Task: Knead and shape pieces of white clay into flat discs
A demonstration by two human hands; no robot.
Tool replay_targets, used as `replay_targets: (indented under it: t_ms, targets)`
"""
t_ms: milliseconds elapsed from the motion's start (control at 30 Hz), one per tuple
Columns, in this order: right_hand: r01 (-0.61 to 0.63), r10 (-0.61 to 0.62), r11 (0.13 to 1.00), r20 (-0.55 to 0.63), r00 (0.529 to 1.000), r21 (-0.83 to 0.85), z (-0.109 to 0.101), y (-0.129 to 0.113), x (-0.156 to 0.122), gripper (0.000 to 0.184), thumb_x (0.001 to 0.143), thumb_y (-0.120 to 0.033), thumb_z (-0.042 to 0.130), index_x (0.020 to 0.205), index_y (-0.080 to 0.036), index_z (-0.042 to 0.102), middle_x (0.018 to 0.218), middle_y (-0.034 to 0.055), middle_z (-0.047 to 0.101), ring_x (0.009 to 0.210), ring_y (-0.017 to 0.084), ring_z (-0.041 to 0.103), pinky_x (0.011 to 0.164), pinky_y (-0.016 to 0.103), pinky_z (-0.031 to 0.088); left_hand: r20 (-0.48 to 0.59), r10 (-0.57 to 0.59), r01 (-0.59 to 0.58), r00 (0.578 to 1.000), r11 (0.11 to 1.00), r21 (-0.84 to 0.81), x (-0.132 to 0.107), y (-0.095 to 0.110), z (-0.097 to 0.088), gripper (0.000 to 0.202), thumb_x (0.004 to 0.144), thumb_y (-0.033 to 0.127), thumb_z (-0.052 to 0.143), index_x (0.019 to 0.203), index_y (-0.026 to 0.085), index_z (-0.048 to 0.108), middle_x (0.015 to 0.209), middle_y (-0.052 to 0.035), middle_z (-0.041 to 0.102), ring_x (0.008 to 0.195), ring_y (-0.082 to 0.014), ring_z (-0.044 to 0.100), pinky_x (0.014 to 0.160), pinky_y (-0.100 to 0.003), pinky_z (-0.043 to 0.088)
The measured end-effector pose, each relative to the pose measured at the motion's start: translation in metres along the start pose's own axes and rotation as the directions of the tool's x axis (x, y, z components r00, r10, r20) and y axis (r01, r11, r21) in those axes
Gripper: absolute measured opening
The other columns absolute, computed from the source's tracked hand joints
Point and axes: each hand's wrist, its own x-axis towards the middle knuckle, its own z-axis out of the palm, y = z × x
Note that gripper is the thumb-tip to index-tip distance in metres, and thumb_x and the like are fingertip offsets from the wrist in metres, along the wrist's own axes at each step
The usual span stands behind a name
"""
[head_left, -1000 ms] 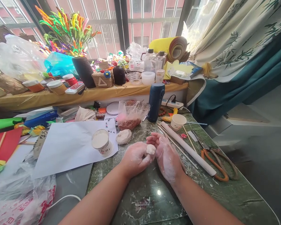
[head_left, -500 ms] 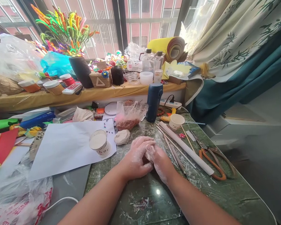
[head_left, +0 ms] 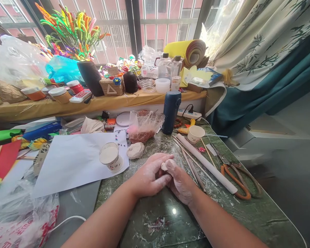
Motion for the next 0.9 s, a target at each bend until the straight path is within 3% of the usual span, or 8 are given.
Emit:
replay_targets:
  t_ms: [167, 300, 400, 533, 633, 767, 833, 900]
  targets:
    - [0.026, -0.033, 0.998, -0.123, 0.992, -0.057, 0.0, 0.002, 0.001, 0.043, 0.08, -0.056, 0.072, 0.061, -0.021, 0.054, 0.057, -0.0026, 0.051, 0.054, 0.013, 0.044, 0.052, 0.026, 0.037, 0.03, 0.021, -0.023, 0.999, 0.997, 0.08, -0.001, 0.006, 0.005, 0.077, 0.074, 0.028, 0.078, 0.145, 0.021, 0.049, 0.149, -0.0165, 0.053, 0.139, -0.0347, 0.049, 0.116, -0.049, 0.044]
    - [0.042, -0.051, 0.997, -0.165, 0.985, -0.058, 0.003, -0.002, 0.0, 0.037, 0.077, -0.044, 0.072, 0.057, -0.023, 0.05, 0.051, -0.0043, 0.047, 0.049, 0.012, 0.038, 0.048, 0.026, 0.033, 0.023, 0.043, -0.045, 0.999, 0.993, 0.107, 0.0, 0.008, 0.009, 0.076, 0.075, 0.032, 0.079, 0.145, 0.022, 0.049, 0.151, -0.0162, 0.052, 0.142, -0.0339, 0.046, 0.12, -0.05, 0.039]
    - [0.084, -0.106, 0.987, -0.165, 0.981, -0.137, 0.003, -0.002, 0.0, 0.04, 0.079, -0.044, 0.07, 0.053, -0.023, 0.049, 0.048, -0.0045, 0.044, 0.046, 0.012, 0.036, 0.046, 0.027, 0.029, 0.017, 0.062, -0.063, 0.998, 0.993, 0.097, 0.0, 0.009, 0.01, 0.077, 0.075, 0.027, 0.075, 0.147, 0.022, 0.047, 0.152, -0.0159, 0.051, 0.143, -0.0325, 0.046, 0.12, -0.049, 0.04]
    - [0.127, -0.154, 0.974, -0.133, 0.979, -0.188, 0.004, 0.001, -0.001, 0.046, 0.082, -0.049, 0.068, 0.051, -0.022, 0.047, 0.047, -0.0039, 0.044, 0.046, 0.011, 0.038, 0.047, 0.027, 0.029, -0.004, 0.108, -0.108, 0.994, 0.994, 0.008, -0.002, 0.005, 0.01, 0.073, 0.077, 0.028, 0.074, 0.145, 0.022, 0.048, 0.15, -0.0165, 0.051, 0.141, -0.0331, 0.047, 0.119, -0.049, 0.04]
    - [0.102, -0.124, 0.955, -0.063, 0.99, -0.277, 0.006, 0.001, -0.003, 0.048, 0.086, -0.054, 0.063, 0.052, -0.023, 0.046, 0.046, -0.0048, 0.04, 0.045, 0.011, 0.035, 0.046, 0.028, 0.026, -0.034, 0.125, -0.129, 0.992, 0.978, -0.165, -0.002, 0.001, 0.007, 0.058, 0.087, 0.047, 0.068, 0.138, 0.022, 0.055, 0.147, -0.0178, 0.054, 0.137, -0.0351, 0.051, 0.115, -0.052, 0.041]
    - [0.118, -0.131, 0.792, 0.023, 0.991, -0.599, 0.005, 0.001, -0.005, 0.047, 0.086, -0.05, 0.062, 0.054, -0.023, 0.041, 0.049, -0.0055, 0.036, 0.047, 0.01, 0.028, 0.046, 0.028, 0.019, -0.12, 0.061, -0.096, 0.991, 0.944, -0.316, -0.002, -0.002, 0.003, 0.059, 0.094, 0.069, 0.048, 0.129, 0.022, 0.059, 0.139, -0.0177, 0.058, 0.131, -0.0352, 0.055, 0.11, -0.053, 0.043]
    - [0.16, -0.179, 0.697, 0.046, 0.983, -0.699, 0.004, 0.002, -0.005, 0.046, 0.087, -0.045, 0.062, 0.054, -0.022, 0.039, 0.05, -0.0053, 0.036, 0.049, 0.01, 0.027, 0.047, 0.028, 0.019, -0.168, 0.068, -0.117, 0.983, 0.945, -0.304, -0.002, -0.001, 0.003, 0.059, 0.094, 0.069, 0.049, 0.128, 0.022, 0.059, 0.133, -0.0168, 0.062, 0.126, -0.0336, 0.057, 0.107, -0.051, 0.045]
    - [0.176, -0.19, 0.656, 0.064, 0.98, -0.734, 0.003, 0.003, -0.004, 0.044, 0.089, -0.041, 0.06, 0.055, -0.022, 0.04, 0.051, -0.0048, 0.038, 0.05, 0.01, 0.028, 0.048, 0.028, 0.02, -0.187, 0.099, -0.144, 0.977, 0.959, -0.245, -0.002, 0.0, 0.003, 0.054, 0.093, 0.064, 0.053, 0.124, 0.021, 0.062, 0.126, -0.016, 0.065, 0.12, -0.0316, 0.061, 0.105, -0.048, 0.047]
